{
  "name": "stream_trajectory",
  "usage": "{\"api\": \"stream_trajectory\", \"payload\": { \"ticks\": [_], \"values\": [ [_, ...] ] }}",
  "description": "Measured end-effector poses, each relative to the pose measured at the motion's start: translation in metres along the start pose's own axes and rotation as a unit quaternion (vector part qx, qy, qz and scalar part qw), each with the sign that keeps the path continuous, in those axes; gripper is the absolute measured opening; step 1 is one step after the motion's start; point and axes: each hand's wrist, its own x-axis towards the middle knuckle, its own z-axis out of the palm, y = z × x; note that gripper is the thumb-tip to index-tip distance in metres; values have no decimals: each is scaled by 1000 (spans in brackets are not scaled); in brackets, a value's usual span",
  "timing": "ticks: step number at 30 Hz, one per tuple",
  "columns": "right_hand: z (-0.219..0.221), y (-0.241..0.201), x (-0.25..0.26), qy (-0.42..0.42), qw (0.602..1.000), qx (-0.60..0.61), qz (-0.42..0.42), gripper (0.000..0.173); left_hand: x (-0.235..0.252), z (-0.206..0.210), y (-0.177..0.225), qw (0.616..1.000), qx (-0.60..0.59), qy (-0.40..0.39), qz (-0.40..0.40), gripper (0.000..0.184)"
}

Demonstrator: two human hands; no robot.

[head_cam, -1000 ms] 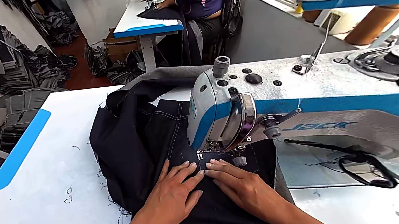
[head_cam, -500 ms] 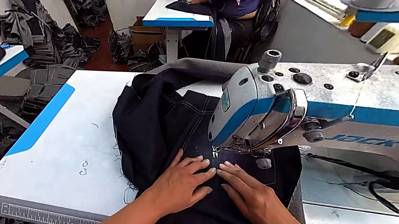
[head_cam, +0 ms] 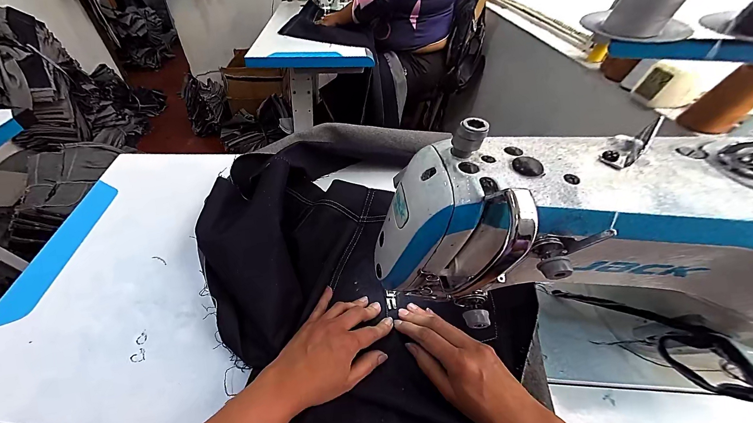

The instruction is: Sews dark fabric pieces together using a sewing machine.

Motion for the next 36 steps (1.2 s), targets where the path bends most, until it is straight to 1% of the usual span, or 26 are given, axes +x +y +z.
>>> {"api": "stream_trajectory", "payload": {
  "ticks": [4,10,14,19,32,34,36],
  "values": [
    [2,4,6,4,1000,-7,1,31,5,2,-10,999,-2,38,29,41],
    [2,7,9,4,1000,0,15,30,9,4,-14,996,14,78,49,38],
    [1,11,11,12,1000,2,13,28,10,3,-16,996,11,77,46,39],
    [1,13,13,17,999,24,24,24,10,6,-19,993,17,105,59,37],
    [1,18,14,17,999,39,29,24,15,3,-21,994,23,95,58,36],
    [-1,20,15,31,998,46,37,25,15,3,-22,994,22,91,56,36],
    [-5,22,16,67,994,63,52,27,16,3,-23,994,22,93,58,37]
  ]
}}
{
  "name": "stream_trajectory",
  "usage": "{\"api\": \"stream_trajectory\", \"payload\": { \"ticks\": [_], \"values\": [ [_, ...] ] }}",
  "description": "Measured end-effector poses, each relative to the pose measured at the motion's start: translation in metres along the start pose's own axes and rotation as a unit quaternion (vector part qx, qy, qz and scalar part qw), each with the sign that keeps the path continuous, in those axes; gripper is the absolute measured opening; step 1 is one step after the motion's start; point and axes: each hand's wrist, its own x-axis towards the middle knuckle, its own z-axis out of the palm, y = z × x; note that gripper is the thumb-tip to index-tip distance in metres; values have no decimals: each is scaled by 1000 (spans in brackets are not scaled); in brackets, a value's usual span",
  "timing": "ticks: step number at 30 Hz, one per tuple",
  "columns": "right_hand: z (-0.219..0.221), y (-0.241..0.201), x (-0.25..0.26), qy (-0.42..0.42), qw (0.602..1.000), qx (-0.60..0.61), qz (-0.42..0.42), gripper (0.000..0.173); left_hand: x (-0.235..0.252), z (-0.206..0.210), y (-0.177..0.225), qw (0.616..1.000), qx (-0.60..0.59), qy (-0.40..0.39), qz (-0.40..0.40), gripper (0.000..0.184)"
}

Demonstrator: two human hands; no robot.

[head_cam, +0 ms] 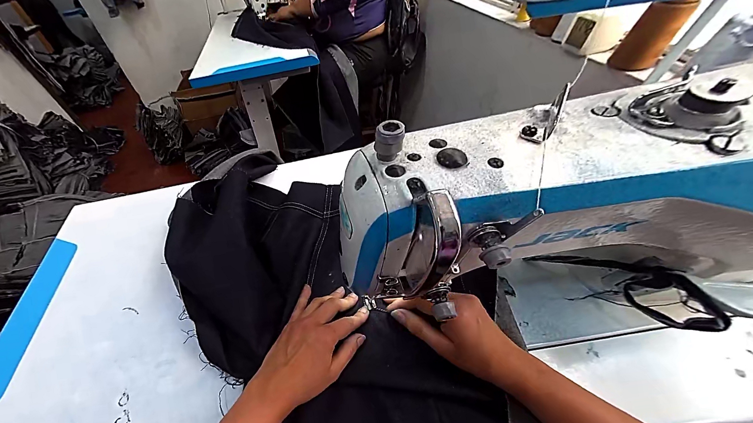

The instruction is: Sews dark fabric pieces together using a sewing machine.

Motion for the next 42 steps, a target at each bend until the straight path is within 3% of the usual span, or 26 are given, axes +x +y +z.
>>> {"api": "stream_trajectory", "payload": {
  "ticks": [9,15,21,28,32,35,38,42],
  "values": [
    [-17,0,2,29,993,100,52,52,-2,5,-1,999,26,31,18,38],
    [-14,-2,5,25,988,98,113,48,-3,7,-2,998,34,34,27,38],
    [-20,3,-1,39,950,257,175,51,-2,6,-4,999,25,32,20,37],
    [-18,-7,4,127,971,115,167,43,4,-5,-3,1000,2,-19,-5,35],
    [-17,-2,3,122,983,36,136,39,5,-20,72,969,69,-142,-189,45],
    [-29,14,-5,-15,998,-56,11,31,-20,19,114,973,102,1,-205,61],
    [-44,18,-21,-103,987,-115,-50,36,-44,33,83,983,120,47,-132,64],
    [-30,-49,-36,-110,981,-148,-65,33,-51,-22,-37,992,122,-3,27,58]
  ]
}}
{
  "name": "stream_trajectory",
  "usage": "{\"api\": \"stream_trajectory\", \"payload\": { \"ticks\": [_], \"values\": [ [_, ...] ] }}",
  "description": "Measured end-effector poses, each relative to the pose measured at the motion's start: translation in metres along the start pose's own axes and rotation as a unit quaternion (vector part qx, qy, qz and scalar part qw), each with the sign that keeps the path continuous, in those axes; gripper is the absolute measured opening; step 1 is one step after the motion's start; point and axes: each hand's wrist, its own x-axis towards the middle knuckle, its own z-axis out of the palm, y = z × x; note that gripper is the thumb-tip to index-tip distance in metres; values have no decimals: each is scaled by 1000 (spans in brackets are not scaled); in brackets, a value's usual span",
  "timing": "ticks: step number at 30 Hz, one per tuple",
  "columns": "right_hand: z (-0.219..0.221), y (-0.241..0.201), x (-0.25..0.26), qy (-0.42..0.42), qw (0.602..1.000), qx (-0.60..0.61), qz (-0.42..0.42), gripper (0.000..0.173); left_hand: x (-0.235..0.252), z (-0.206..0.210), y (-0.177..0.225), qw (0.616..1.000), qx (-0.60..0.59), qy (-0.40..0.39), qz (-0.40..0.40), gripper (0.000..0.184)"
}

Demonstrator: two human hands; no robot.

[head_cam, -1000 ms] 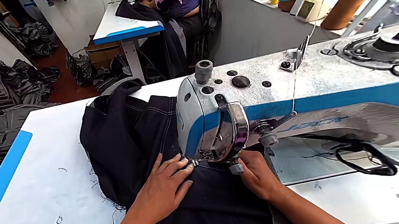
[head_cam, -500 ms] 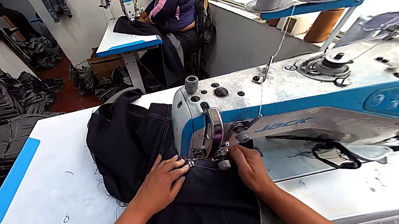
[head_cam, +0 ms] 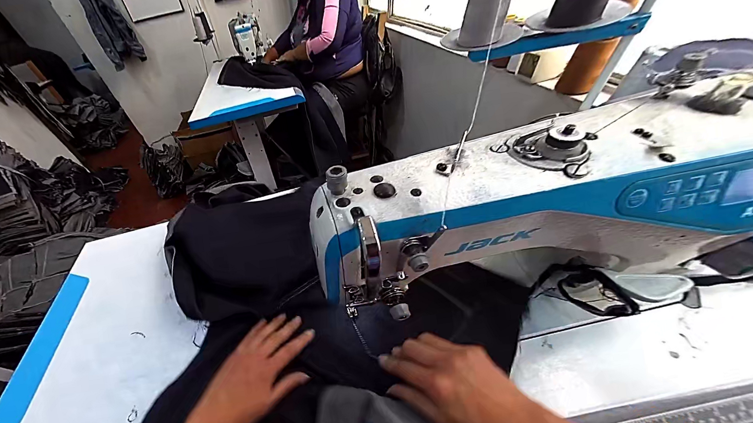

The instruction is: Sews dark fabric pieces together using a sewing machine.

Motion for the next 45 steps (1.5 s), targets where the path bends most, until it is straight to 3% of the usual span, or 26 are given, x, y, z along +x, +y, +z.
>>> {"api": "stream_trajectory", "payload": {
  "ticks": [3,5,7,9,11,15,21,45],
  "values": [
    [18,-61,12,30,997,-65,-10,30,12,-30,-62,988,68,-98,95,57],
    [29,-64,15,65,996,-63,25,28,41,-55,-52,979,77,-133,136,48],
    [30,-51,6,57,996,11,68,25,61,-68,-16,981,53,-100,157,35],
    [26,-32,-2,42,995,58,70,30,63,-55,24,989,-2,-77,129,35],
    [24,-15,-6,32,996,62,50,38,43,-25,49,987,-69,-125,76,43],
    [25,-7,-12,29,999,26,9,39,14,11,69,995,-89,-35,19,47],
    [31,-42,-10,24,997,40,67,46,13,9,54,992,-119,-25,40,40],
    [24,-44,-10,-14,996,32,77,48,15,12,52,994,-102,1,47,42]
  ]
}}
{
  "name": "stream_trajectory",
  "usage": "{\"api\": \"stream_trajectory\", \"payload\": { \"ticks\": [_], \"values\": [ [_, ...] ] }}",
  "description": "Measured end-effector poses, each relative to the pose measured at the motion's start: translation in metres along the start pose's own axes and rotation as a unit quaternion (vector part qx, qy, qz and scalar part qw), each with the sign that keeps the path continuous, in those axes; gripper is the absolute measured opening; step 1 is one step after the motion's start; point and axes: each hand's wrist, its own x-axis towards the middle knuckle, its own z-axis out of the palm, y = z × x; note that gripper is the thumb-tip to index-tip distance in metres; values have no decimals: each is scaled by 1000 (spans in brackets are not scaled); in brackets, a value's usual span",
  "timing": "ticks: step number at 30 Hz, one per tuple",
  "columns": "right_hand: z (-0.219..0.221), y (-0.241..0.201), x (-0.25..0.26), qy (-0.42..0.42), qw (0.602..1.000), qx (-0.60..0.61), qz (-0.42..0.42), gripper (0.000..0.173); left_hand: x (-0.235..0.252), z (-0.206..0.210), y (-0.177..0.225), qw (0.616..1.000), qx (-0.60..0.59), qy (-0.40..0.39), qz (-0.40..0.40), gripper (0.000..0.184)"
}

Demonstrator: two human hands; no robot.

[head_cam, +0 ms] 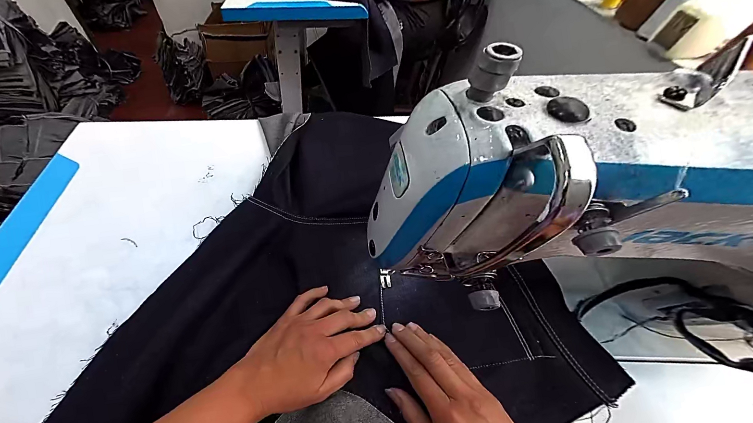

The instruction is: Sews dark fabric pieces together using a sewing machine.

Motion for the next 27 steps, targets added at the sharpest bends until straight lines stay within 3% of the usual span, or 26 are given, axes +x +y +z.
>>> {"api": "stream_trajectory", "payload": {
  "ticks": [12,16,27],
  "values": [
    [6,17,12,22,1000,17,3,43,12,0,-12,1000,6,1,3,42],
    [6,22,16,24,1000,15,-4,43,16,2,-17,998,-25,51,8,38],
    [9,28,26,40,999,6,1,41,23,1,-25,998,-14,59,3,39]
  ]
}}
